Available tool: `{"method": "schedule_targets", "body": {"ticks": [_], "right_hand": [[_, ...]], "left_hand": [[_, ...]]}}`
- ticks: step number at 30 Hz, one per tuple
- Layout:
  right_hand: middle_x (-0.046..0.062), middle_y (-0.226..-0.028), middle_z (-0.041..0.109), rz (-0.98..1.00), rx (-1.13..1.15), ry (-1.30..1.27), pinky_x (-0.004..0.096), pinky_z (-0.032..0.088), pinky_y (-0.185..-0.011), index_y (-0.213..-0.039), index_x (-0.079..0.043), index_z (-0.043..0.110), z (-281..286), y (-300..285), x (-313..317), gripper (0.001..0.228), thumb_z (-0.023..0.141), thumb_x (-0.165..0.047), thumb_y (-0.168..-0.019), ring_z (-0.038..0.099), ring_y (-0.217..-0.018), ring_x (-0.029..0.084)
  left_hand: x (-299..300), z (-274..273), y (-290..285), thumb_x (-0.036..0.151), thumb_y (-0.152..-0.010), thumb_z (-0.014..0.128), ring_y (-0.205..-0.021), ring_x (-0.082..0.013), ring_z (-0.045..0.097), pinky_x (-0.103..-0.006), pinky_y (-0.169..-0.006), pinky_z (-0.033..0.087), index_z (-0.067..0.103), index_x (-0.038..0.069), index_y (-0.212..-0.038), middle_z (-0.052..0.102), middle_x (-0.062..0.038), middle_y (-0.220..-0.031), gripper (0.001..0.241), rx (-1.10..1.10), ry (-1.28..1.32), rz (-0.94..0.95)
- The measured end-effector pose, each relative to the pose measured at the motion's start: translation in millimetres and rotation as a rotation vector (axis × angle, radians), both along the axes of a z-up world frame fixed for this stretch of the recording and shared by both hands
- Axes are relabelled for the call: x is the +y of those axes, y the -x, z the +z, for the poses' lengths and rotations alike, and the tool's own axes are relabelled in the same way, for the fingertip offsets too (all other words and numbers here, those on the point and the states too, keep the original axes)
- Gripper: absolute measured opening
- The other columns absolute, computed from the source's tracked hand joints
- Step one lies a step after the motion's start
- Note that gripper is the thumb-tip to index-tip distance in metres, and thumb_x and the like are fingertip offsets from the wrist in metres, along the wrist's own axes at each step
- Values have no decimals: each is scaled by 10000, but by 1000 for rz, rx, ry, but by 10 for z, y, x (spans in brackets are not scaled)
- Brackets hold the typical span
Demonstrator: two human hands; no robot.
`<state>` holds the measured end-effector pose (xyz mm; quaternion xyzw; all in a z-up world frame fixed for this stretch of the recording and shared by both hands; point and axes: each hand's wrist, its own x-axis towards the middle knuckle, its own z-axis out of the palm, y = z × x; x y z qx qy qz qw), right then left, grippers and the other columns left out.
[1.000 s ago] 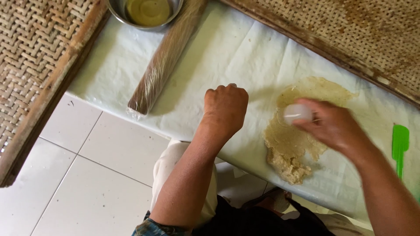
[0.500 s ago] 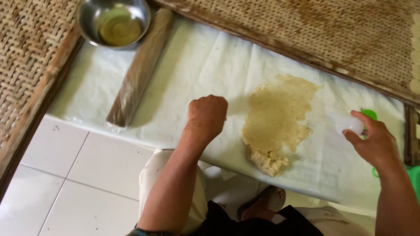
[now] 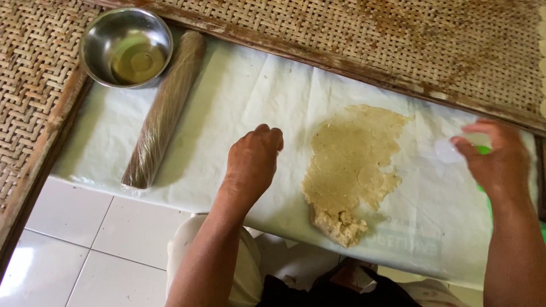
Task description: Rolling out dough and cutting it into circles with a round cutter before placing them on a drying rack.
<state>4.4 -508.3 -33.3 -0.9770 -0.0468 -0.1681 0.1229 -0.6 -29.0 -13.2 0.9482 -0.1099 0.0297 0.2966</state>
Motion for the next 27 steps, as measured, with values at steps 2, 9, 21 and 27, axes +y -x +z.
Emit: {"method": "schedule_targets", "body": {"ticks": [2,9,21,27], "right_hand": [[118,-1299,738,-147,-65,-212,390,546,-1046,-1058,-27,664,1,34,59,246,831,-207,-1046,689,-1117,223],[128,-1143,743,-43,77,-548,263,551,-948,-1132,39,635,222,56,491,83,649,-42,-1143,697,-997,102],[194,-997,729,5,262,-900,335,603,-757,-1113,20,648,323,88,1065,109,630,-87,-1105,717,-828,206],[190,-1248,731,342,15,-648,332,581,-870,-1151,46,699,191,83,1317,134,634,-46,-1079,690,-958,216]], "left_hand": [[-21,98,-14,-67,-891,603,-885,-321,678,-460,-765,549,657,67,-969,664,-106,-1001,164,162,-102,-18],[46,-31,-45,-90,-854,624,-861,-347,674,-464,-758,549,658,71,-998,682,-125,-985,219,178,-38,6],[-332,169,80,69,-932,700,-933,-299,690,-436,-823,561,730,103,-966,698,-90,-1047,58,45,84,-79],[-628,156,268,368,-769,842,-1024,-220,647,-460,-1010,420,752,137,-753,709,-17,-1005,248,-51,34,-186]]}}
